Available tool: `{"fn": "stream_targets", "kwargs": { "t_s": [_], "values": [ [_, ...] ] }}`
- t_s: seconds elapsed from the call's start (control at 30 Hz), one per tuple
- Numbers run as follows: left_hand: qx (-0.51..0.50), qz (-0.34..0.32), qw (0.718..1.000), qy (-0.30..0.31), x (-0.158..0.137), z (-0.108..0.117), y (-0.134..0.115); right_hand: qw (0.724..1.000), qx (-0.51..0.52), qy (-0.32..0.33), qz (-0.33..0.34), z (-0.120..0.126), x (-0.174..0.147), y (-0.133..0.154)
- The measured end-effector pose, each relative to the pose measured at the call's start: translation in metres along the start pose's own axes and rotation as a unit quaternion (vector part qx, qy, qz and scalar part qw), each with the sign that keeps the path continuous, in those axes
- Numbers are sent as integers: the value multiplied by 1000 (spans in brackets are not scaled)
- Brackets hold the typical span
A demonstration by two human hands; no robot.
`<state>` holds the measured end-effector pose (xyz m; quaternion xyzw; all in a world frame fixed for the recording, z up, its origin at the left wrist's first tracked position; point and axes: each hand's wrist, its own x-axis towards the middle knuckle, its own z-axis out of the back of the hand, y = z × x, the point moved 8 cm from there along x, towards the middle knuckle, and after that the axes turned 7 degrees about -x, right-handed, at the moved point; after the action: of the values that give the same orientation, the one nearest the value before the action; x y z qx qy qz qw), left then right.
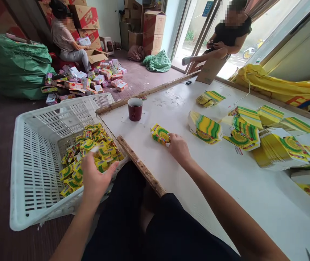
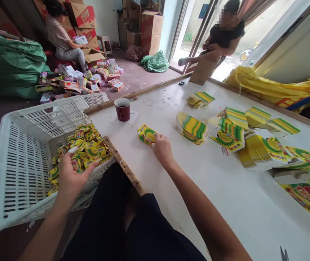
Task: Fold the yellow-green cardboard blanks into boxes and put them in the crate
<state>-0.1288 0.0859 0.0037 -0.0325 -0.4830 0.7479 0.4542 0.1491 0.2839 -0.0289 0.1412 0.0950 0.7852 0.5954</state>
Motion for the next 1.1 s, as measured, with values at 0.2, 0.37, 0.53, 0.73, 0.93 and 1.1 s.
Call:
{"fn": "stream_targets", "kwargs": {
  "t_s": [0.2, 0.37, 0.53, 0.73, 0.93, 1.1],
  "values": [
    [-192, 55, 965, 169, -36, -52, -28, 998, 45, -36, -20, 4, -6, 1],
    [-364, 154, 891, 225, -50, -80, -41, 986, 167, -27, -15, 20, -18, 13],
    [-587, 257, 755, 139, -42, -97, -54, 889, 409, 179, 104, 23, -61, 85],
    [-549, 152, 822, 13, -29, -74, -57, 864, 473, 174, 22, 22, -87, 103],
    [-570, 142, 809, 25, -40, -78, -52, 817, 528, 232, 9, 21, -97, 103],
    [-669, 225, 708, 9, -41, -88, -61, 801, 535, 269, 17, 18, -106, 109]
  ]
}}
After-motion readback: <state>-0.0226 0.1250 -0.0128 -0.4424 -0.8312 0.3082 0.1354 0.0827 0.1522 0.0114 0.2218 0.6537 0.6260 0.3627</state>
